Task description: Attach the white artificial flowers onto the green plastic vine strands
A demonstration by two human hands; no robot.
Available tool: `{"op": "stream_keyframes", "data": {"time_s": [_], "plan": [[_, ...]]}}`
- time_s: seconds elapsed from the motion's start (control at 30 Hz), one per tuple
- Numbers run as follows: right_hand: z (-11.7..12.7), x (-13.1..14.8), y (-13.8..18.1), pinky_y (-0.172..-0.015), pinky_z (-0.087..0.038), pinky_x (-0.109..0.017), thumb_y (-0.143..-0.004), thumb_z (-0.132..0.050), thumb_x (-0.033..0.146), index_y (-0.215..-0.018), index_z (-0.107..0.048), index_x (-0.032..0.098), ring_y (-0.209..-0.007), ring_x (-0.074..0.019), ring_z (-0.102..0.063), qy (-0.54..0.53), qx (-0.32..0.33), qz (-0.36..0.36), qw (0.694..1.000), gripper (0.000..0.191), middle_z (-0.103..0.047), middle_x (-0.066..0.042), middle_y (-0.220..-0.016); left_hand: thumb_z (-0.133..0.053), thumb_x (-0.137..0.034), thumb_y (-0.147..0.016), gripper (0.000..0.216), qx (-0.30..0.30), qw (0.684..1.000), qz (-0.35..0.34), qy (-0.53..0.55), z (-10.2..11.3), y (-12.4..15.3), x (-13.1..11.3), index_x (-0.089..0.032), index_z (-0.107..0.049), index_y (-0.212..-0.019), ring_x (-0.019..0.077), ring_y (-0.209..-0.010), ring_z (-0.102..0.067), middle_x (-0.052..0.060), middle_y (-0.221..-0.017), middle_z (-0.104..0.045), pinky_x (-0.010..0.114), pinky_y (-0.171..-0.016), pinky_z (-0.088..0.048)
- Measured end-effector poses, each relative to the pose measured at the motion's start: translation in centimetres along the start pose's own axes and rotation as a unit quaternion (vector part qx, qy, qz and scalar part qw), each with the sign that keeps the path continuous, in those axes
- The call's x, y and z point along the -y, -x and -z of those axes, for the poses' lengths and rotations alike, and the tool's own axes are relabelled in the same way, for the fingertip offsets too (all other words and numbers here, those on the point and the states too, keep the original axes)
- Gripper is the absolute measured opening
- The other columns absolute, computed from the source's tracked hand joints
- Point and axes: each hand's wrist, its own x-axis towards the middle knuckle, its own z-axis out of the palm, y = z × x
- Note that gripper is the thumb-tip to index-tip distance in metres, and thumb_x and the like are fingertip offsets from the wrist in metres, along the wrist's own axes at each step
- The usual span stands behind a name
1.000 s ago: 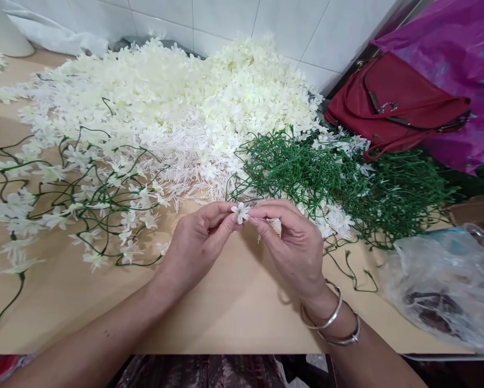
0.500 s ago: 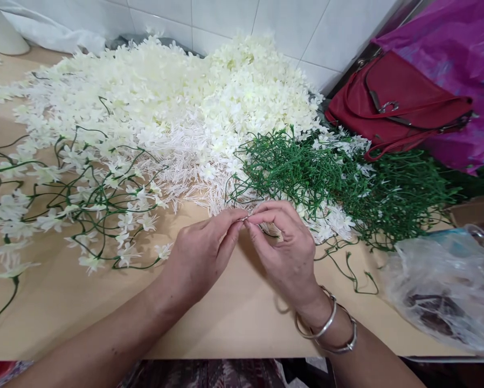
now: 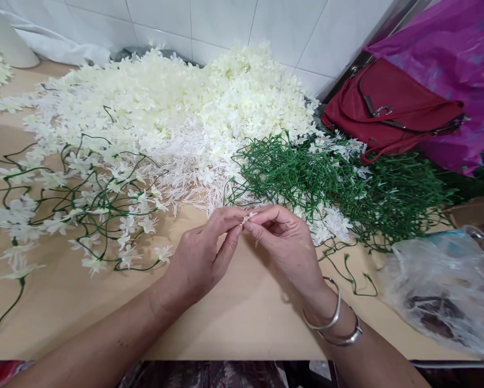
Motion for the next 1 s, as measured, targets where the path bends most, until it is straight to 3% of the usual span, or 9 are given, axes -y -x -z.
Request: {"op": "stream_keyframes", "data": {"time_s": [0.27,0.43,0.57,0.67,0.83,1.0], "plan": [[0.03,0.30,0.05,-0.093,-0.061,-0.039,-0.084,-0.081,0.014,-0.080,-0.071,0.025,-0.095,-0.0198,-0.075,0.016,-0.029,0.053,0.998,0.015,-0.077,-0.001,-0.088,-0.062,-0.014,-0.101,0.016,-0.021,0.999,0.018,0.047,-0.14,-0.25,-0.40,-0.023,-0.060,-0.114,0.0148,-0.091,-0.080,0.002,-0.104,-0.077,0.023,-0.080,-0.062],[0.09,0.21,0.27,-0.098,-0.059,-0.041,-0.087,-0.076,0.006,-0.088,-0.075,0.026,-0.101,-0.0201,-0.074,0.061,-0.010,0.107,0.992,0.020,-0.077,-0.001,-0.093,-0.062,-0.010,-0.099,0.013,-0.044,0.997,0.008,0.063,0.15,-0.44,-0.39,-0.022,-0.064,-0.105,0.0124,-0.085,-0.077,-0.001,-0.094,-0.077,0.021,-0.079,-0.061],[0.08,0.37,0.33,-0.102,-0.058,-0.044,-0.089,-0.076,0.004,-0.097,-0.079,0.026,-0.105,-0.0208,-0.075,0.114,0.001,0.153,0.982,0.024,-0.079,-0.004,-0.104,-0.066,-0.008,-0.097,0.015,-0.080,0.995,0.011,0.059,0.47,-0.48,-0.21,-0.022,-0.065,-0.103,0.0122,-0.087,-0.077,-0.001,-0.095,-0.078,0.020,-0.079,-0.060],[-0.13,0.50,0.37,-0.097,-0.059,-0.042,-0.088,-0.076,0.002,-0.096,-0.079,0.026,-0.101,-0.0204,-0.075,0.115,-0.014,0.176,0.977,0.025,-0.079,-0.003,-0.099,-0.068,-0.008,-0.096,0.015,-0.084,0.994,0.006,0.073,0.69,-0.50,-0.19,-0.020,-0.067,-0.104,0.0123,-0.089,-0.077,0.000,-0.097,-0.079,0.020,-0.081,-0.060],[-0.15,0.60,0.42,-0.089,-0.059,-0.037,-0.087,-0.078,0.006,-0.100,-0.076,0.028,-0.091,-0.0184,-0.074,0.095,-0.039,0.133,0.986,0.026,-0.078,0.000,-0.094,-0.069,-0.008,-0.095,0.013,-0.078,0.992,0.001,0.101,0.69,-0.60,-0.39,-0.019,-0.071,-0.100,0.0131,-0.093,-0.076,0.002,-0.098,-0.080,0.022,-0.086,-0.060],[0.38,0.31,0.32,-0.084,-0.057,-0.035,-0.092,-0.074,0.009,-0.100,-0.078,0.029,-0.091,-0.0175,-0.070,0.144,0.021,0.137,0.980,0.021,-0.076,0.000,-0.095,-0.071,-0.011,-0.096,0.010,-0.078,0.990,0.002,0.118,0.56,-0.79,-0.55,-0.020,-0.073,-0.100,0.0127,-0.093,-0.074,0.002,-0.096,-0.079,0.023,-0.088,-0.059]]}}
